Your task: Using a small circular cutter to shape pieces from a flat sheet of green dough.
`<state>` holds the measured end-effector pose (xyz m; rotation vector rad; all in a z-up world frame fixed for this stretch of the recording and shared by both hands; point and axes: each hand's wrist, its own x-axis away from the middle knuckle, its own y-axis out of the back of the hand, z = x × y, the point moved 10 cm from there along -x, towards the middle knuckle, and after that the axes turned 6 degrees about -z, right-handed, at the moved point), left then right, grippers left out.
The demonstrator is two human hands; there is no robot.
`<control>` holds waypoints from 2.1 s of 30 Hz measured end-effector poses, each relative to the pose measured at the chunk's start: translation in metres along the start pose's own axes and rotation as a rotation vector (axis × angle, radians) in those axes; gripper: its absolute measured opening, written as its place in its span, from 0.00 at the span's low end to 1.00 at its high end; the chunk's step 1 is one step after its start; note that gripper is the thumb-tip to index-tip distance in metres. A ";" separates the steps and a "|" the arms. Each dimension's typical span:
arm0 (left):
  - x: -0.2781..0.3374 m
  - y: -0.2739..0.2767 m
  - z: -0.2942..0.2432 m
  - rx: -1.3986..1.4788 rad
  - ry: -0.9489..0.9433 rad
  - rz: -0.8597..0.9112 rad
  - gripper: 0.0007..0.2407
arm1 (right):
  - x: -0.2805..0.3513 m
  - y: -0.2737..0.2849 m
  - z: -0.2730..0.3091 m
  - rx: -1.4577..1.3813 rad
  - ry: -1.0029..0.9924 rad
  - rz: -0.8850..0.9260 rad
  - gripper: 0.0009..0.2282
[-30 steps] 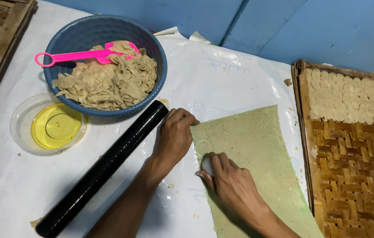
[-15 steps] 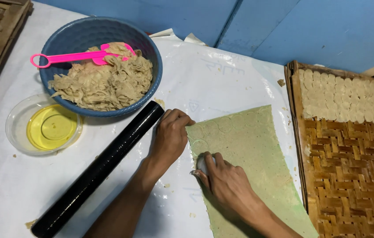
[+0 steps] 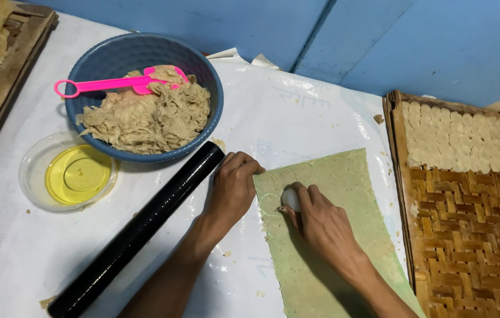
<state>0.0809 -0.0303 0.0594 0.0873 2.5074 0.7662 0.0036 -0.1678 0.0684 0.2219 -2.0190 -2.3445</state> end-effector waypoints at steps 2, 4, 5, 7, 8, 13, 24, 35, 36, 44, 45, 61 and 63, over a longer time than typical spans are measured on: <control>0.004 -0.007 0.010 0.021 -0.051 -0.033 0.10 | -0.003 -0.010 -0.001 0.076 -0.045 0.080 0.22; 0.006 -0.009 0.011 0.045 -0.107 -0.061 0.10 | -0.003 -0.018 -0.002 0.154 -0.095 0.156 0.23; 0.007 -0.010 0.011 0.047 -0.104 -0.058 0.10 | -0.003 -0.018 0.001 0.185 -0.108 0.149 0.23; 0.008 -0.010 0.011 0.050 -0.099 -0.054 0.10 | -0.003 -0.017 -0.002 0.218 -0.120 0.146 0.23; 0.007 -0.009 0.011 0.054 -0.098 -0.053 0.10 | -0.005 -0.018 -0.001 0.196 -0.054 0.156 0.22; 0.006 -0.008 0.008 0.041 -0.102 -0.034 0.10 | -0.008 -0.030 -0.008 0.146 0.035 0.231 0.21; 0.008 -0.013 0.015 0.045 -0.085 -0.009 0.11 | -0.006 -0.019 -0.007 0.028 -0.024 0.214 0.20; -0.001 0.005 -0.006 0.022 -0.024 -0.033 0.10 | 0.038 -0.009 -0.020 0.008 -0.029 0.165 0.24; -0.001 0.007 -0.007 0.021 -0.028 -0.042 0.10 | 0.039 -0.009 -0.015 0.038 -0.003 0.154 0.25; 0.001 0.003 -0.002 0.008 -0.019 -0.024 0.10 | 0.030 -0.008 0.008 0.102 0.033 0.051 0.22; 0.000 0.002 -0.003 0.001 -0.018 -0.019 0.10 | 0.030 -0.006 0.009 0.084 -0.022 0.047 0.23; 0.001 -0.003 0.001 -0.004 -0.015 -0.001 0.10 | 0.032 -0.003 -0.008 -0.268 -0.156 0.215 0.22; 0.000 -0.001 -0.001 0.022 -0.011 -0.004 0.11 | 0.034 0.000 -0.041 -0.147 -0.110 -0.023 0.20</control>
